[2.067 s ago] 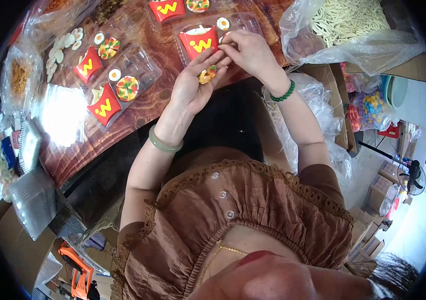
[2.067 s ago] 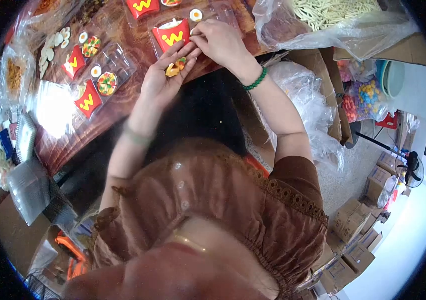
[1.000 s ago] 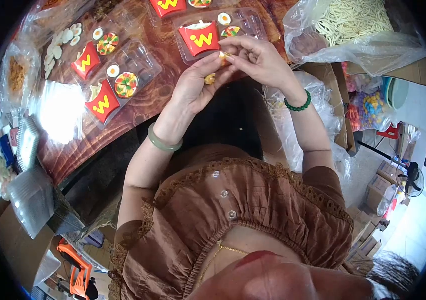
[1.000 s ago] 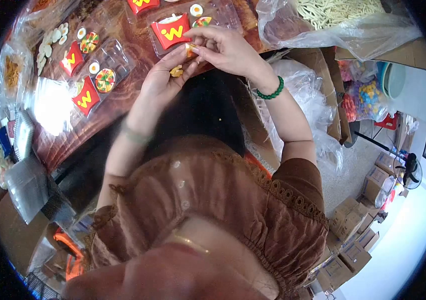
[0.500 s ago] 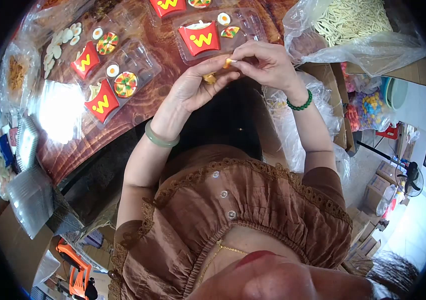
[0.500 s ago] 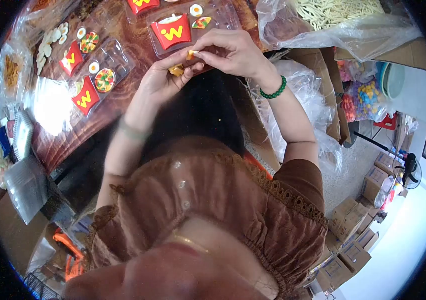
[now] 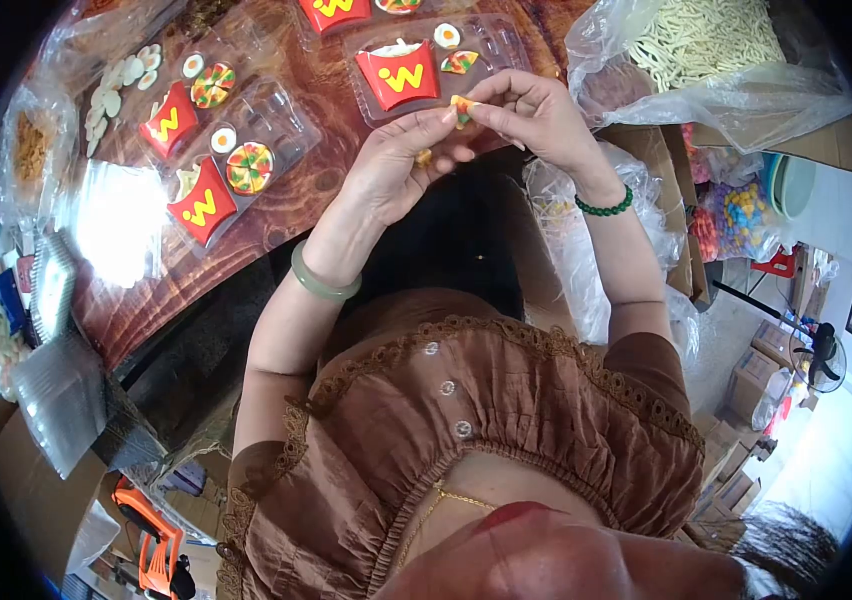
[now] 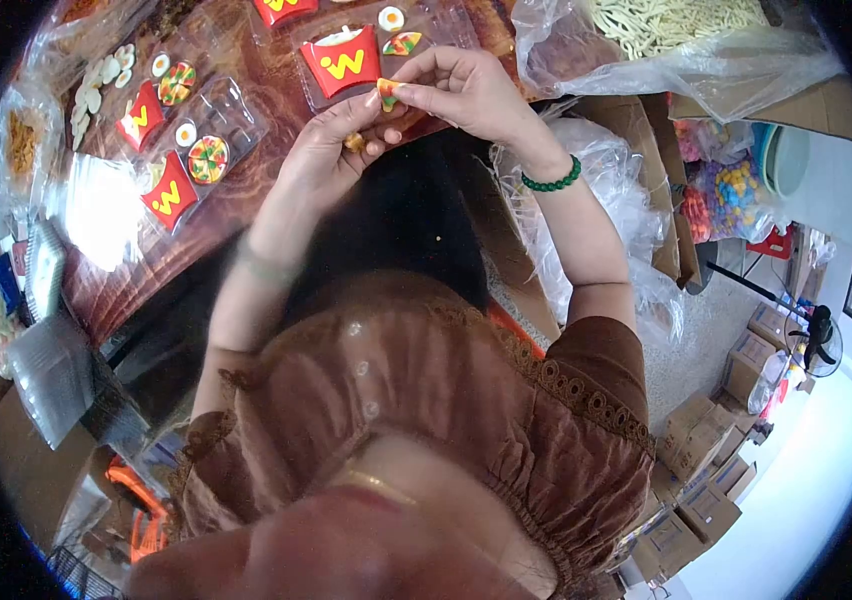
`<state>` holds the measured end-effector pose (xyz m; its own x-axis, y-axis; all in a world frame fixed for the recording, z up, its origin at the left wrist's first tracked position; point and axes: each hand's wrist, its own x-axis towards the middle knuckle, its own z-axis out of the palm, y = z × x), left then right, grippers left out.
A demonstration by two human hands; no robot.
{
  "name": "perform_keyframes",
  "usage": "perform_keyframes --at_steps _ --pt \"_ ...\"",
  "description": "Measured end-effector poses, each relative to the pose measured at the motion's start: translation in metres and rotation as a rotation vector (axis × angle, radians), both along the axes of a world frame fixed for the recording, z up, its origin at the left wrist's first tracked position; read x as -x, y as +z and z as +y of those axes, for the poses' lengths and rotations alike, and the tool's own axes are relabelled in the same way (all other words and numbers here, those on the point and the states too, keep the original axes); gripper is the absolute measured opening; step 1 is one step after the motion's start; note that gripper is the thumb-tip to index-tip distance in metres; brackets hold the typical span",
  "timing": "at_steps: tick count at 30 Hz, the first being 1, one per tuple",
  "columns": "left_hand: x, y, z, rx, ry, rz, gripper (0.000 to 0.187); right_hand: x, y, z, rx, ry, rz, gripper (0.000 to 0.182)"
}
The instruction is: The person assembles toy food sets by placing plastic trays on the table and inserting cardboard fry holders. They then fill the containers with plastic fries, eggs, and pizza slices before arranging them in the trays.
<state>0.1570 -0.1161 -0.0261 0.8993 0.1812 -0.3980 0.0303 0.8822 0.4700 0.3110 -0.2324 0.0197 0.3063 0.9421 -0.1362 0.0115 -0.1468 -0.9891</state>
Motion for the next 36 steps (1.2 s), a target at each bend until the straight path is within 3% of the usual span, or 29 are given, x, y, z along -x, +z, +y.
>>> perform_keyframes --at_steps 6,11,16,18,22,26,32,35,36 --pt "0.001 -0.006 -0.006 -0.131 0.047 0.083 0.021 -0.001 -0.015 0.001 -0.129 -0.180 -0.066 0.011" --pt "0.001 0.001 -0.007 -0.206 0.056 0.087 0.019 0.004 -0.020 -0.001 -0.095 -0.136 -0.005 0.011" --pt "0.000 0.000 -0.002 -0.531 -0.054 0.047 0.016 0.012 -0.010 0.003 -0.048 -0.117 0.023 0.012" --pt "0.000 -0.001 -0.005 -0.584 -0.063 0.040 0.015 0.011 -0.004 0.002 0.061 -0.033 0.003 0.013" --pt "0.002 0.006 -0.010 -0.701 -0.045 0.023 0.013 0.012 -0.004 -0.003 0.022 -0.053 0.091 0.014" --pt "0.012 0.012 -0.017 -0.709 -0.048 0.001 0.011 0.018 -0.016 -0.006 -0.055 -0.157 0.062 0.012" --pt "0.047 0.047 -0.039 -0.613 -0.305 -0.192 0.010 0.003 -0.022 0.000 -0.180 -0.370 -0.061 0.012" --pt "0.037 0.018 -0.043 -0.358 -0.121 -0.066 0.013 0.000 -0.026 0.006 -0.222 -0.334 -0.093 0.013" --pt "0.034 0.015 -0.046 -0.358 -0.126 -0.069 0.013 0.001 -0.030 0.011 -0.230 -0.343 -0.226 0.014"
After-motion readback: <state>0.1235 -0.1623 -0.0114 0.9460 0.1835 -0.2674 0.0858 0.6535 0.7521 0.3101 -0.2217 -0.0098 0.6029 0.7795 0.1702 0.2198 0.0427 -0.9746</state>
